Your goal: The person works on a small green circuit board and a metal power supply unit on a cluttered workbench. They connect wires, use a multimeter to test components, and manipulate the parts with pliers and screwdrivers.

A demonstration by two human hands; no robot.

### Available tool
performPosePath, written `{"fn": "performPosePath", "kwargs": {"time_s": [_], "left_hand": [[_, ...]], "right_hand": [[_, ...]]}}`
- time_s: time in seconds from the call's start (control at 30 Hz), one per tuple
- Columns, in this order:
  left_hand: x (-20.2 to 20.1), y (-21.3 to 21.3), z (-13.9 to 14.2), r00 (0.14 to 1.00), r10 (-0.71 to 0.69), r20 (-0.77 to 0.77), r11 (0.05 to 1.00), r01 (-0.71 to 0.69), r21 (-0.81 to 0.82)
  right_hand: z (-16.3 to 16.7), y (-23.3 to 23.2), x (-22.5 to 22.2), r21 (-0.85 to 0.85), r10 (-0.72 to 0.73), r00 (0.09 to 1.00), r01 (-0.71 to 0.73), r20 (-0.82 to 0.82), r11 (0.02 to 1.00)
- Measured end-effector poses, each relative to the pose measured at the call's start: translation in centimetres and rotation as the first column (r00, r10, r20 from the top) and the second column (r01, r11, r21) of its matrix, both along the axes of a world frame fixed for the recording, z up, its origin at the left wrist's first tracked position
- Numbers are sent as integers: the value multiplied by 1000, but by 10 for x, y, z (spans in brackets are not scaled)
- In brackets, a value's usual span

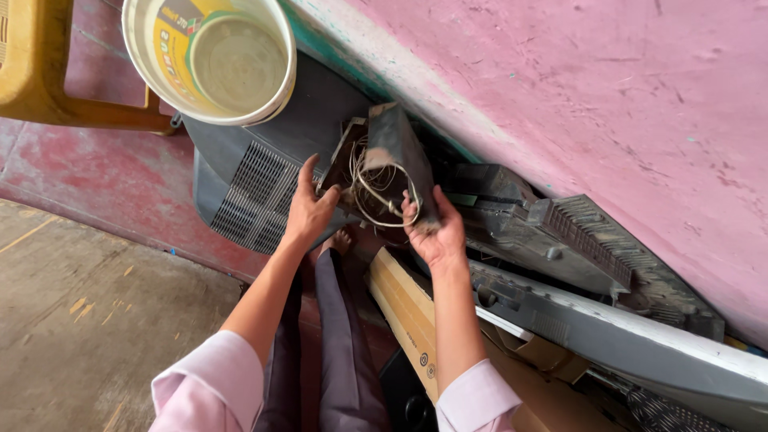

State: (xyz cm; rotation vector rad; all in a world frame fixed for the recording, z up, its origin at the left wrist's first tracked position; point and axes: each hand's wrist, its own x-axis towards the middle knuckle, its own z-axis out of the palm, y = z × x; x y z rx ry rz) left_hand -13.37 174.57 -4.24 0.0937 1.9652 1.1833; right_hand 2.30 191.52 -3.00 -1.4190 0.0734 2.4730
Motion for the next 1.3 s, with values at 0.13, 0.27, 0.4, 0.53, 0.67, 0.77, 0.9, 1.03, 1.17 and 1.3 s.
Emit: {"fn": "performPosePath", "kwargs": {"time_s": [0.13,0.27,0.4,0.53,0.67,0.77,0.9,1.03,1.17,1.3], "left_hand": [[-1,-5,-4,999,-52,-7,999,52,-5],[7,-42,-3,985,62,158,990,-81,113],[19,-94,-1,910,230,345,906,-329,265],[22,-140,-5,842,338,421,766,-506,397],[23,-173,-5,792,374,483,776,-552,305],[28,-181,-3,754,379,536,735,-597,321],[33,-190,3,655,393,645,657,-691,301],[40,-198,10,618,381,688,635,-716,292],[50,-199,14,610,374,699,646,-712,275],[59,-197,14,567,382,730,643,-730,231]], "right_hand": [[2,23,-4,-30,53,999,-53,-8,998],[3,39,-1,136,71,991,-86,112,987],[0,42,-6,130,88,987,-106,134,986],[2,35,-15,-66,137,990,-136,15,988],[0,10,-33,66,131,991,-132,25,989],[-8,-12,-57,92,142,983,-153,116,984],[-14,-26,-86,133,119,985,-135,124,982],[-11,-28,-101,311,166,974,-207,155,927],[-9,-34,-101,403,238,960,-277,144,872],[-15,-40,-85,474,333,934,-354,129,806]]}}
